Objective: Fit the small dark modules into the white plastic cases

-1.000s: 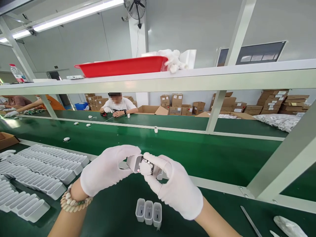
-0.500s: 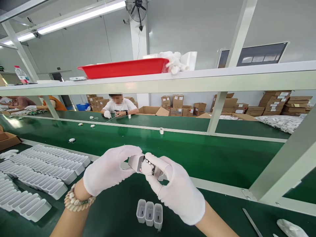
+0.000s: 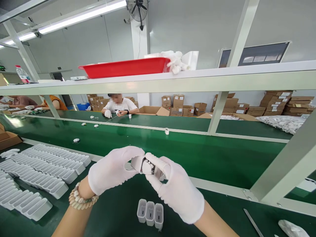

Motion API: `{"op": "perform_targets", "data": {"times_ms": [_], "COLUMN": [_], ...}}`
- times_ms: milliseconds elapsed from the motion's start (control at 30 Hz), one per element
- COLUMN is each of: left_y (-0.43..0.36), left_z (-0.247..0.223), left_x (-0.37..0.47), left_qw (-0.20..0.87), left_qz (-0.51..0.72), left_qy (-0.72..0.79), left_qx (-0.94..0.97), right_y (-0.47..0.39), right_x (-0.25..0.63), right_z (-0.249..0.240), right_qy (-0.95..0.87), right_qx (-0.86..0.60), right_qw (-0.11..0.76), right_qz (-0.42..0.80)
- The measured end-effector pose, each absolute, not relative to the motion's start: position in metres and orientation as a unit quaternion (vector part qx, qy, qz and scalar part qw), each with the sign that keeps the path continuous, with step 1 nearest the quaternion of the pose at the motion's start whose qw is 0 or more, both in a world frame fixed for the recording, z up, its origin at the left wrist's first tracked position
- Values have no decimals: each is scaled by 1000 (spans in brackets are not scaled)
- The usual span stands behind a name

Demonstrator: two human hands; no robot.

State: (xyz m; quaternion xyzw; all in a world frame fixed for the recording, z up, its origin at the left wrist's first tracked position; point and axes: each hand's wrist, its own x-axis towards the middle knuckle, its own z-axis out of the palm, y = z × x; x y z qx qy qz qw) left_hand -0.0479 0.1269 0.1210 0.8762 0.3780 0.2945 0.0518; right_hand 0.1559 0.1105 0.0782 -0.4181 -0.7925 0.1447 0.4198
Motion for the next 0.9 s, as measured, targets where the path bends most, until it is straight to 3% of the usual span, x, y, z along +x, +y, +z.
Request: {"op": "perform_targets", "data": {"times_ms": [167, 267, 400, 533, 700, 833, 900], "left_y": [127, 126, 128, 133, 148, 178, 193], "left_z": [115, 113, 110, 96, 70, 38, 15], "left_x": [-47, -46, -44, -32, -7, -1, -3], "left_qw": [80, 90, 110, 118, 121, 221, 264], "left_qz": [321, 357, 388, 432, 485, 454, 444], "left_qy": [358, 372, 377, 366, 382, 425, 465], "left_qx": [873, 852, 834, 816, 778, 751, 719], "right_y": [117, 119, 119, 121, 140, 180, 203], "right_x": [156, 157, 156, 149, 142, 150, 159], "right_z": [72, 68, 63, 60, 49, 28, 12], "right_qy": [-754, -744, -774, -783, -663, -529, -497], "right_qx": [-399, -388, -361, -382, -485, -495, -498], "right_qw": [490, 533, 520, 490, 558, 596, 588], "right_qz": [179, 109, 0, 1, 120, 347, 400]}}
